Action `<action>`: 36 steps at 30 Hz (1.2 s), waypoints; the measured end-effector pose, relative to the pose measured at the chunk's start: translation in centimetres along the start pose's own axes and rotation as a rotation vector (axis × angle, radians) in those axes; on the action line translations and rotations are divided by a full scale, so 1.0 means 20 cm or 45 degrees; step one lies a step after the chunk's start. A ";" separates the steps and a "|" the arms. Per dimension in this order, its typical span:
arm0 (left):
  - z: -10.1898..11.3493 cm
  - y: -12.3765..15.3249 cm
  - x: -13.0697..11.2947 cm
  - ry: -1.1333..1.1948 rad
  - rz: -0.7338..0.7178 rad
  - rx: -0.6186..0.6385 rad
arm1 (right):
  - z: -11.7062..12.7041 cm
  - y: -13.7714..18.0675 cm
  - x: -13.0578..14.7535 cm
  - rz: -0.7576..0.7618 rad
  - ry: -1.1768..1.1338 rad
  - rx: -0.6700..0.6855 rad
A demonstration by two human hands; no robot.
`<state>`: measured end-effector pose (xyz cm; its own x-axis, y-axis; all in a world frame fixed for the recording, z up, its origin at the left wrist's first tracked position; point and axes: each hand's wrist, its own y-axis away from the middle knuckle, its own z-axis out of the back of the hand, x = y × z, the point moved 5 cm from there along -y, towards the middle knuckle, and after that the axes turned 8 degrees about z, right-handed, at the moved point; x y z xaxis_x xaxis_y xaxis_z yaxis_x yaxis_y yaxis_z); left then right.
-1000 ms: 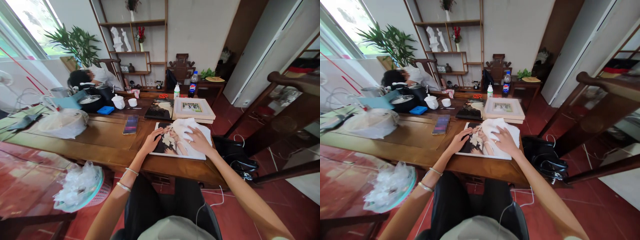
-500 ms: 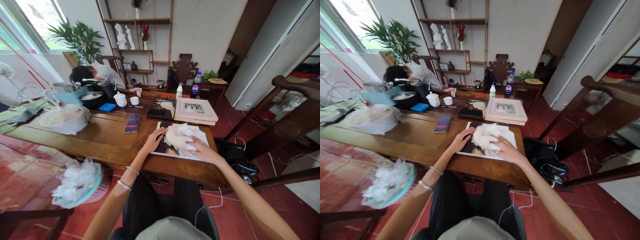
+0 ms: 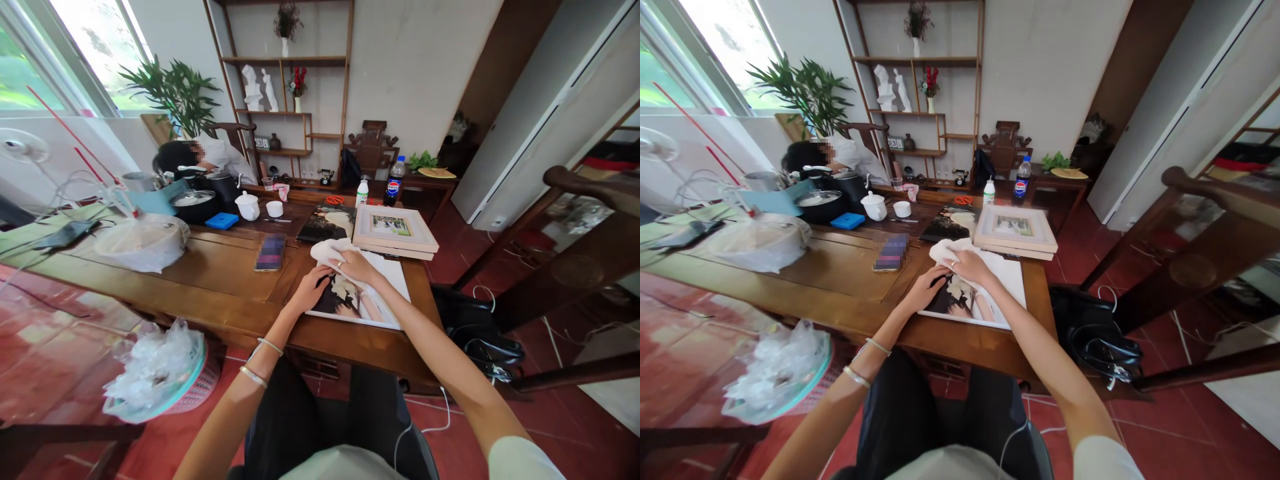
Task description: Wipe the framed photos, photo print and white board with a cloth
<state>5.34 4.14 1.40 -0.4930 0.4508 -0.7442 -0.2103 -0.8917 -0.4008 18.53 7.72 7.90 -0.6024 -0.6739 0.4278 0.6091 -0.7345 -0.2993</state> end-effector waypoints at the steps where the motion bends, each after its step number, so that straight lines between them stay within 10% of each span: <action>1: 0.00 0.00 0.00 0.001 0.000 0.004 | -0.01 0.00 0.00 0.013 0.004 -0.003; 13: -0.01 0.00 -0.01 0.047 0.003 -0.002 | 0.19 0.58 -0.28 -0.166 0.204 -0.125; 24: 0.00 0.00 0.00 0.119 -0.045 0.040 | 0.00 0.77 0.38 0.305 0.132 0.195; 36: -0.01 0.00 -0.01 0.052 0.000 0.005 | 0.17 0.52 -0.21 -0.075 0.419 -0.098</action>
<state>5.54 4.03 1.45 -0.4581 0.4519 -0.7655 -0.2138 -0.8919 -0.3985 29.15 3.18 5.98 -0.7770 -0.6108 0.1520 0.5352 -0.7682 -0.3514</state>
